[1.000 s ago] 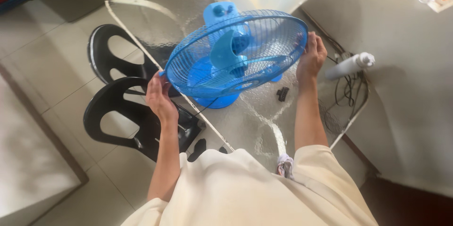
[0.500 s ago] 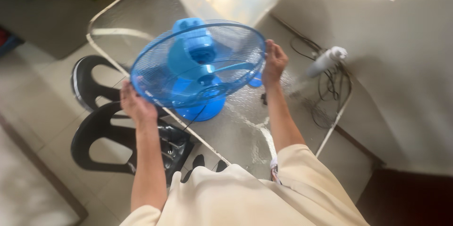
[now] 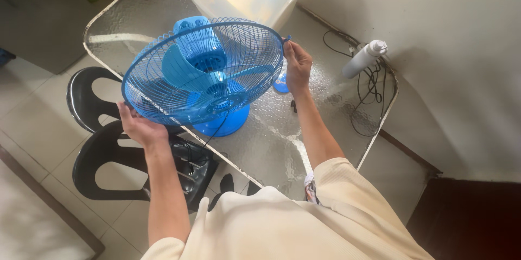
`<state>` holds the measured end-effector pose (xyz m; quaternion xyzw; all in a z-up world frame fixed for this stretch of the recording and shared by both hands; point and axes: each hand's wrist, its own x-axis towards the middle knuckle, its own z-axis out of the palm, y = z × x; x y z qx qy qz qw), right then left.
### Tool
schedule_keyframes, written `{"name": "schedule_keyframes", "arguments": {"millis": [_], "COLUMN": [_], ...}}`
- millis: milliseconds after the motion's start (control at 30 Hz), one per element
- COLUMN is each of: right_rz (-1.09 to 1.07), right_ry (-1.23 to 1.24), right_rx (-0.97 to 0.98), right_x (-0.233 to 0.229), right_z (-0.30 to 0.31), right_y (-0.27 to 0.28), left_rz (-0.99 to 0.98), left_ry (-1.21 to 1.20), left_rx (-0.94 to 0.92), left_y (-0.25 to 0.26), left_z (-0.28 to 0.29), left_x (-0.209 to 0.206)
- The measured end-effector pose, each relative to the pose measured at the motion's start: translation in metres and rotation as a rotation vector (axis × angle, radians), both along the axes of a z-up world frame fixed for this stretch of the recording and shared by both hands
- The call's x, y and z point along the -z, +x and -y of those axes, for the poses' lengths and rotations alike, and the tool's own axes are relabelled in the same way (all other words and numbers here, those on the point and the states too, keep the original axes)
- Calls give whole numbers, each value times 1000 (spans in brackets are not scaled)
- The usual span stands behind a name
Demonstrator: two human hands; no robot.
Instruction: The person assembles a electric fan by attaching the rear grill, the fan blade, and the front grill to the motor housing on a table.
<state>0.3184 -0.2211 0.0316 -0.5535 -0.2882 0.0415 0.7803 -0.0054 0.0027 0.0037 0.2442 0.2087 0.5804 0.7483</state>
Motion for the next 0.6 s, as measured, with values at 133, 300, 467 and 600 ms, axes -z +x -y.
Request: {"name": "schedule_keyframes", "arguments": {"millis": [133, 300, 467, 600], "right_rz": [47, 325, 423, 286], "right_ry": [-17, -254, -419, -489], "right_rx": [69, 309, 352, 285], "right_x": [-5, -9, -18, -23], "right_z": [-3, -2, 5, 14], "right_y": [-7, -9, -3, -2], "left_rz": [-16, 22, -10, -52], "left_ry": [2, -10, 38, 111], "left_rx": [21, -8, 7, -34], "left_y": [-4, 5, 6, 7], "left_z": [-12, -6, 0, 3], "left_x": [6, -5, -19, -17]}}
